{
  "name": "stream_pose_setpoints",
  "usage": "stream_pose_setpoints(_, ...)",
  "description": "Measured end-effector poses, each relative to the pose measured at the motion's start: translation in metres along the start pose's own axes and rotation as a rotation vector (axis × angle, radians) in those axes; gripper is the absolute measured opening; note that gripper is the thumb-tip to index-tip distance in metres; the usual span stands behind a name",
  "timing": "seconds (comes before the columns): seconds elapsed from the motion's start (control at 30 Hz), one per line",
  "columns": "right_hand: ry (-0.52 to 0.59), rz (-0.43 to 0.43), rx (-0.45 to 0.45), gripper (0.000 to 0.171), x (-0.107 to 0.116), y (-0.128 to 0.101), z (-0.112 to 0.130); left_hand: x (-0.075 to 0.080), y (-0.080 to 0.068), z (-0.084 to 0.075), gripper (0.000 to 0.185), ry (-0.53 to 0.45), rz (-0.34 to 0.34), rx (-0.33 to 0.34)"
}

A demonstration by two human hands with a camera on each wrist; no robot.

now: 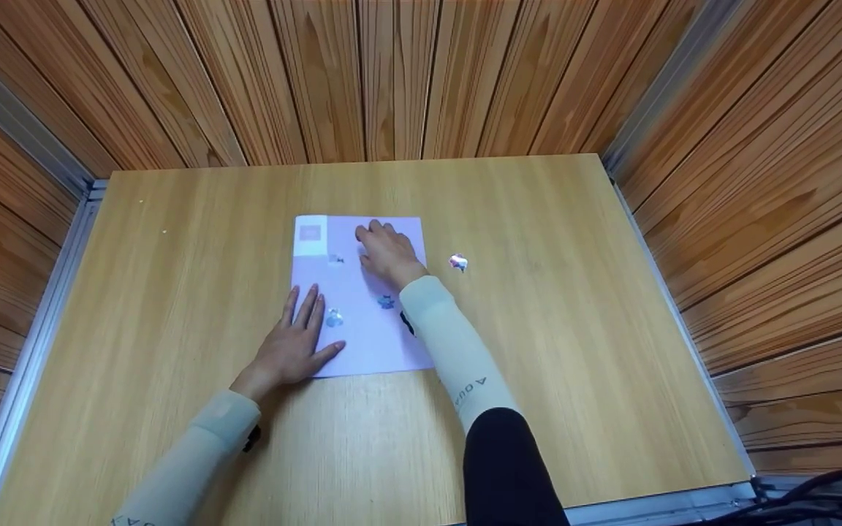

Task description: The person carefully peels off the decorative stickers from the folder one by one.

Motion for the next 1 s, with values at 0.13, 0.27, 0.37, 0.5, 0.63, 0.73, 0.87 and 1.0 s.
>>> stream_pose_setpoints(0.13,-0.016,-0.006,0.037,0.039,-0.002,0.005,0.009,0.0,0.001,0.0,0.095,0.003,0.003,0.007)
stream_pose_setpoints(0.27,-0.011,-0.022,0.047,0.039,-0.007,0.008,0.015,0.0,0.002,-0.001,0.093,-0.005,0.005,0.005)
stream_pose_setpoints(0.37,0.001,-0.015,0.048,0.04,-0.01,0.01,0.018,0.0,0.003,-0.001,0.092,0.011,0.015,-0.001)
stream_pose_setpoints(0.5,0.027,-0.001,0.045,0.042,-0.014,0.012,0.022,0.0,0.004,-0.001,0.092,0.031,0.025,-0.004)
stream_pose_setpoints(0.63,0.054,-0.002,0.043,0.042,-0.017,0.014,0.026,0.001,0.003,-0.001,0.092,0.029,0.028,0.006)
stream_pose_setpoints(0.73,0.063,0.004,0.06,0.041,-0.019,0.017,0.029,0.001,0.003,0.0,0.091,0.017,0.028,0.009)
stream_pose_setpoints(0.87,0.07,0.016,0.094,0.039,-0.022,0.019,0.033,0.0,0.001,0.0,0.091,0.001,0.028,0.013)
stream_pose_setpoints(1.0,0.071,0.019,0.118,0.037,-0.024,0.02,0.036,0.0,0.001,0.0,0.091,-0.006,0.02,0.017)
Point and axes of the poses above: each hand's wrist, its own y-axis towards the middle knuckle, its own x-axis out of the back of the hand, z = x × y, the point moved 3 cm from there along y, towards the middle knuckle, and after that the axes turned 3 degrees about -y, right-handed, at the moved point
